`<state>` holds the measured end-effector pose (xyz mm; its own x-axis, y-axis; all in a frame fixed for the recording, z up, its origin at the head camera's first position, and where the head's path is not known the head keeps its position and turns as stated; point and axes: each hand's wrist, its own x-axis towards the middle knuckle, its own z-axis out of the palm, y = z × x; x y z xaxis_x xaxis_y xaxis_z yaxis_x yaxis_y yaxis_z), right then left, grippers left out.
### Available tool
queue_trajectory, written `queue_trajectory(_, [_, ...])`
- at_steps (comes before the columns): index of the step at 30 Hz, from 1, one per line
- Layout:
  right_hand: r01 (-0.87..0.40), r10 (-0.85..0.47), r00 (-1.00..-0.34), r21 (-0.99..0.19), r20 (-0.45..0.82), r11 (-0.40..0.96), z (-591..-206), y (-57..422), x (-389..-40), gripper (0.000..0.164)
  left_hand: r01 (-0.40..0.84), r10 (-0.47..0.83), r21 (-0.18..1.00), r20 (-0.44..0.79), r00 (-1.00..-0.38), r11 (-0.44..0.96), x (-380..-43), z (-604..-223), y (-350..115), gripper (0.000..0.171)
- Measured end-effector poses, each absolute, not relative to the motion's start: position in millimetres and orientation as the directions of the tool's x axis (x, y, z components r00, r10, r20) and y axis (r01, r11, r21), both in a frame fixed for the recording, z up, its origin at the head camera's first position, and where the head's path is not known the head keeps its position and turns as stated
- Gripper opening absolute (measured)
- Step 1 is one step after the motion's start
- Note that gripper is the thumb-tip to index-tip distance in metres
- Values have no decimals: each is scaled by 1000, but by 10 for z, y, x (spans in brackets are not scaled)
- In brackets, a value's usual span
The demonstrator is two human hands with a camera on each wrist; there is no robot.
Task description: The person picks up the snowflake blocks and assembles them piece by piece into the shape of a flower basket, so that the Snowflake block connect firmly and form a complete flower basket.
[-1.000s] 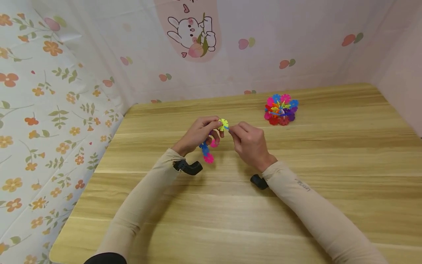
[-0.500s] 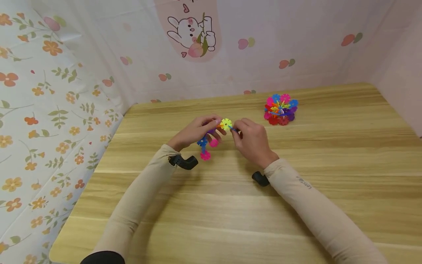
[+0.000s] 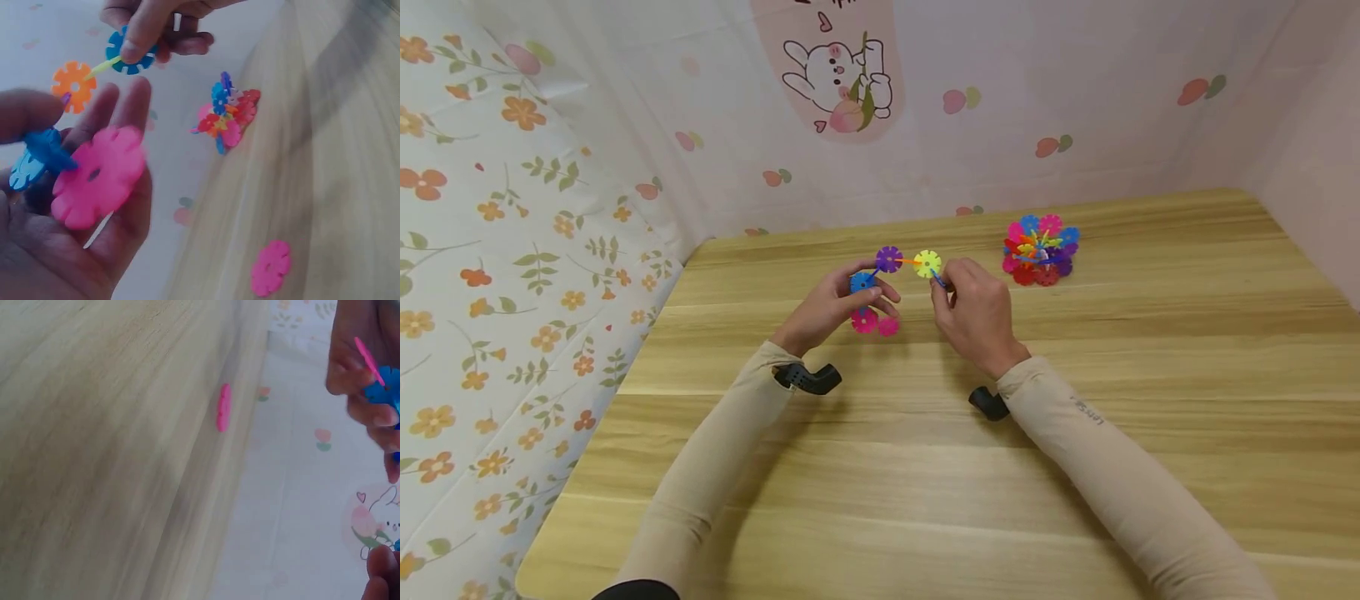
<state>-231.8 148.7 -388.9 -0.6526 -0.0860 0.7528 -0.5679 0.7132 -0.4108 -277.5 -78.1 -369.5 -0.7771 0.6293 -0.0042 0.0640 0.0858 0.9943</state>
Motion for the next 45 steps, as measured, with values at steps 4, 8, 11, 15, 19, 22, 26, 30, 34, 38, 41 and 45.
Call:
queue_trajectory(4, [-582,-102,-634,-386,767,715,-3914,1472,-2298,19,90,622,993,20,-783,82,-2779,-3644,-787,43])
queue_trajectory(8, [-624,-155,-605,-345,781,701,-3917,1470,-2287,19,111,645,986,6,-764,122,-2795,-3559,-760,40])
queue_trajectory(11, [-660,-225,-589,-301,776,689,-3897,1456,-2290,18,116,636,974,-33,-771,192,-2815,-3522,-730,36])
queue_trajectory(15, [-716,-343,-572,-249,745,652,-3869,1418,-2314,16,192,660,927,-75,-747,322,-2818,-3503,-688,29])
queue_trajectory(19, [-733,-450,-655,-368,606,572,-3798,1439,-2394,14,265,668,885,-67,-741,383,-2817,-3493,-689,23])
queue_trajectory(22, [-650,-537,-757,-510,371,564,-3774,1500,-2525,17,254,627,881,-60,-776,399,-2830,-3487,-741,22])
queue_trajectory(26, [-560,-630,-775,-523,56,642,-3851,1488,-2709,22,225,603,888,-70,-795,400,-2840,-3468,-799,24])
queue_trajectory(30, [-601,-670,-743,-456,14,657,-3963,1304,-2815,31,228,607,891,-65,-792,393,-2840,-3453,-797,24])
queue_trajectory(34, [-634,-670,-737,-428,84,644,-4037,1111,-2848,27,259,604,884,-33,-796,390,-2840,-3443,-797,25])
queue_trajectory(38, [-632,-667,-737,-456,105,626,-4054,1034,-2856,15,307,623,870,-1,-782,386,-2837,-3439,-808,27])
queue_trajectory(41, [-623,-663,-740,-484,110,615,-4049,1065,-2876,10,330,630,862,15,-776,385,-2845,-3444,-822,30])
queue_trajectory(45, [-544,-609,-788,-558,85,626,-4014,1210,-2875,8,348,652,860,24,-758,373,-2857,-3460,-828,34])
